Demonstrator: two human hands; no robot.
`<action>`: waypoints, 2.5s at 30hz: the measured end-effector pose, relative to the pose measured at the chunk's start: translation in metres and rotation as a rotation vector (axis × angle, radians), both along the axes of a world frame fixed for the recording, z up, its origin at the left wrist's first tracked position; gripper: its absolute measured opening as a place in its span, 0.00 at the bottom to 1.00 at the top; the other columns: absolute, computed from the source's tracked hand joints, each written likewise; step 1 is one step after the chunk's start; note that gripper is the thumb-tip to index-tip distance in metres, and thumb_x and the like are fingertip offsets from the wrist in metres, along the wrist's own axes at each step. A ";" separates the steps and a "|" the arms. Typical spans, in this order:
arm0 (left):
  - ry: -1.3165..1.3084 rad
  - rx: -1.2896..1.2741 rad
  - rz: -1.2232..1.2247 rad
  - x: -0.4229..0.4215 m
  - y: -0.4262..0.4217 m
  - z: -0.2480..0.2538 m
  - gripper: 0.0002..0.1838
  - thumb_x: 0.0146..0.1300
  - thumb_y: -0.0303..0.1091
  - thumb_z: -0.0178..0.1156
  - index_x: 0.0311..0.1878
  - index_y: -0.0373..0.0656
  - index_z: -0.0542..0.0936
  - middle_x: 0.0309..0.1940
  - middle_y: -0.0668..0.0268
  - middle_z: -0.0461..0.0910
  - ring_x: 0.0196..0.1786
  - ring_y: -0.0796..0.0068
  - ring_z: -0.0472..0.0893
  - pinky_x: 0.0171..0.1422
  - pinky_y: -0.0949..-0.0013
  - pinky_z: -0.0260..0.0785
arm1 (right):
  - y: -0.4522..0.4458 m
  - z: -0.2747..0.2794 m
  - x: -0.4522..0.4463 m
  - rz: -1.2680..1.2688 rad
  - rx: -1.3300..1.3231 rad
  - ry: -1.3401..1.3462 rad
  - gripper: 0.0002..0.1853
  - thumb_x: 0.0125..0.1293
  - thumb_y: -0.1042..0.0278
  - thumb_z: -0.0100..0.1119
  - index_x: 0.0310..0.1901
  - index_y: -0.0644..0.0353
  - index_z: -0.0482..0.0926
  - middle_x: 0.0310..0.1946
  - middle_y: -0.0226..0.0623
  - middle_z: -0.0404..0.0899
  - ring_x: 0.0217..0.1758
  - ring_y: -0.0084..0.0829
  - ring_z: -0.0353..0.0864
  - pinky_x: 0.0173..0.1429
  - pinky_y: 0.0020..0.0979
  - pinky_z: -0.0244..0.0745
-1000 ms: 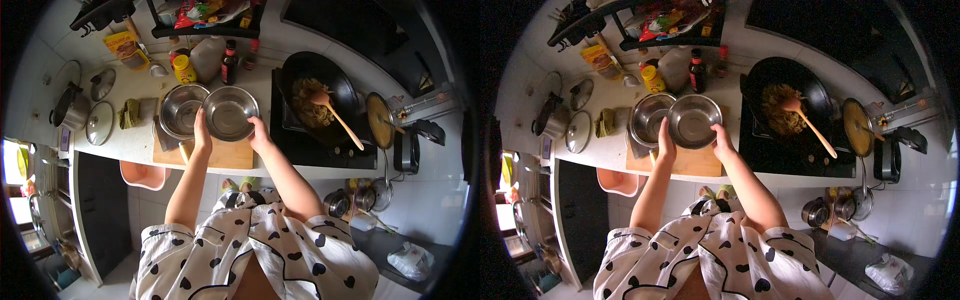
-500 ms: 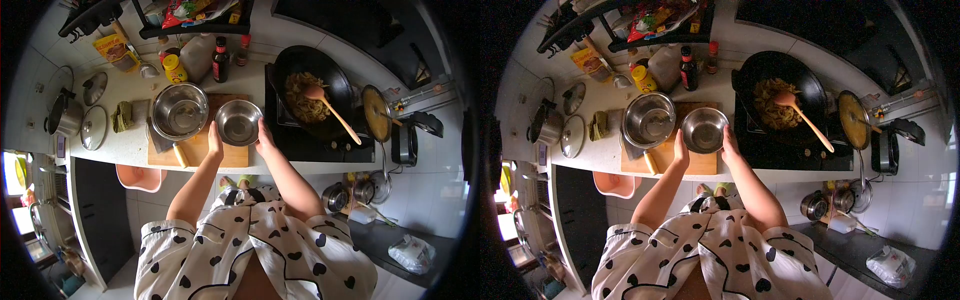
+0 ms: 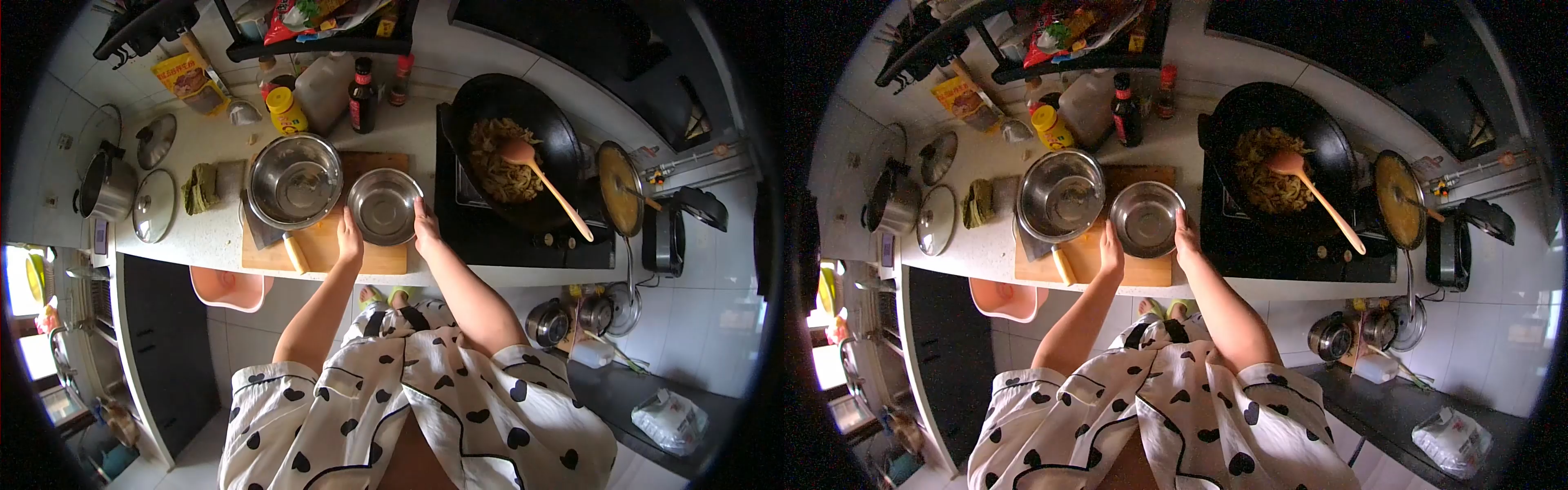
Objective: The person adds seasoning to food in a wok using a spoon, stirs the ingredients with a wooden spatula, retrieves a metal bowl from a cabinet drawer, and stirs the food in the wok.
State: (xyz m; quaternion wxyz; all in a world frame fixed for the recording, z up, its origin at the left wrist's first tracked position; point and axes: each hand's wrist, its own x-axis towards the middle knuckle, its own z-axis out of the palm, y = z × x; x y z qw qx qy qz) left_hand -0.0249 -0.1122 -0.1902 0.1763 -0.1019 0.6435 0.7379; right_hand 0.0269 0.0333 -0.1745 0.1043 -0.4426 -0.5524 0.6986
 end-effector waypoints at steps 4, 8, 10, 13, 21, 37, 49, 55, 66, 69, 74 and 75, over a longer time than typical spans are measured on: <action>-0.033 -0.031 -0.055 0.001 -0.005 0.003 0.29 0.70 0.51 0.39 0.58 0.32 0.68 0.51 0.57 0.73 0.54 0.68 0.70 0.60 0.71 0.58 | 0.002 -0.004 0.002 0.003 -0.111 0.027 0.31 0.66 0.44 0.46 0.60 0.63 0.66 0.61 0.40 0.66 0.64 0.30 0.62 0.66 0.29 0.55; -0.020 -0.093 -0.067 0.005 -0.012 0.005 0.28 0.69 0.49 0.41 0.59 0.33 0.67 0.54 0.57 0.71 0.57 0.67 0.67 0.63 0.70 0.54 | 0.010 -0.015 0.009 -0.024 -0.304 0.125 0.34 0.63 0.43 0.51 0.63 0.58 0.61 0.64 0.34 0.61 0.66 0.28 0.58 0.67 0.31 0.53; 0.093 -0.117 -0.042 0.014 -0.016 0.007 0.27 0.69 0.48 0.43 0.61 0.35 0.64 0.57 0.57 0.67 0.61 0.67 0.63 0.66 0.70 0.51 | 0.006 -0.008 0.011 -0.026 -0.249 0.107 0.34 0.65 0.43 0.47 0.63 0.60 0.60 0.65 0.38 0.60 0.66 0.31 0.58 0.67 0.30 0.52; 0.306 -0.187 -0.024 0.040 -0.025 0.025 0.27 0.69 0.43 0.43 0.65 0.37 0.57 0.64 0.57 0.57 0.67 0.65 0.55 0.70 0.67 0.44 | 0.006 0.010 0.018 0.101 -0.026 0.034 0.33 0.67 0.45 0.43 0.63 0.64 0.59 0.65 0.43 0.58 0.67 0.33 0.57 0.68 0.30 0.51; 0.490 0.161 -0.166 0.046 -0.004 0.113 0.26 0.68 0.33 0.41 0.68 0.37 0.54 0.68 0.57 0.54 0.71 0.63 0.52 0.72 0.65 0.40 | -0.008 0.065 0.040 0.114 0.219 0.215 0.28 0.69 0.57 0.45 0.64 0.67 0.56 0.65 0.46 0.57 0.69 0.32 0.55 0.70 0.29 0.48; 0.371 0.318 -0.560 0.042 0.126 0.183 0.26 0.71 0.41 0.40 0.67 0.37 0.56 0.68 0.58 0.55 0.71 0.68 0.53 0.73 0.69 0.40 | 0.178 0.208 0.159 0.310 1.367 -0.377 0.17 0.51 0.75 0.62 0.41 0.63 0.66 0.45 0.46 0.69 0.51 0.49 0.69 0.55 0.41 0.67; 0.464 0.272 -0.321 0.023 0.189 0.194 0.22 0.68 0.34 0.46 0.63 0.37 0.63 0.64 0.57 0.62 0.67 0.69 0.59 0.69 0.72 0.49 | 0.250 0.219 0.173 0.654 1.492 -0.677 0.21 0.51 0.76 0.57 0.47 0.61 0.61 0.40 0.50 0.72 0.37 0.47 0.79 0.38 0.41 0.76; 0.517 0.134 -0.180 0.015 0.193 0.201 0.19 0.66 0.30 0.47 0.60 0.37 0.68 0.60 0.60 0.68 0.64 0.71 0.64 0.67 0.72 0.52 | 0.271 0.261 0.125 1.015 1.588 -0.681 0.30 0.58 0.69 0.55 0.63 0.44 0.61 0.40 0.43 0.71 0.33 0.43 0.79 0.36 0.41 0.74; 0.755 -0.207 -0.117 -0.016 0.178 0.173 0.16 0.61 0.28 0.51 0.53 0.39 0.75 0.54 0.58 0.71 0.59 0.66 0.70 0.63 0.70 0.58 | 0.359 0.355 0.082 0.879 0.803 -0.788 0.14 0.65 0.65 0.44 0.39 0.66 0.76 0.17 0.38 0.73 0.10 0.21 0.60 0.17 0.25 0.55; 0.729 -0.156 -0.126 -0.015 0.177 0.175 0.16 0.61 0.28 0.51 0.52 0.40 0.75 0.54 0.58 0.71 0.59 0.66 0.70 0.62 0.70 0.59 | 0.377 0.356 0.073 0.828 0.557 -0.854 0.10 0.64 0.66 0.46 0.34 0.62 0.74 0.15 0.38 0.71 0.09 0.17 0.54 0.13 0.24 0.48; 0.729 -0.181 -0.148 -0.019 0.169 0.173 0.15 0.62 0.29 0.51 0.52 0.40 0.75 0.55 0.59 0.71 0.60 0.64 0.69 0.62 0.68 0.59 | 0.395 0.300 0.055 0.762 0.408 -0.634 0.10 0.62 0.65 0.53 0.39 0.64 0.74 0.17 0.33 0.70 0.10 0.14 0.54 0.13 0.21 0.46; 0.729 -0.190 -0.148 -0.021 0.168 0.173 0.15 0.62 0.29 0.51 0.52 0.40 0.75 0.54 0.59 0.71 0.60 0.64 0.69 0.62 0.68 0.59 | 0.393 0.292 0.050 0.771 0.399 -0.590 0.12 0.62 0.65 0.55 0.43 0.65 0.74 0.17 0.32 0.70 0.11 0.14 0.54 0.14 0.19 0.45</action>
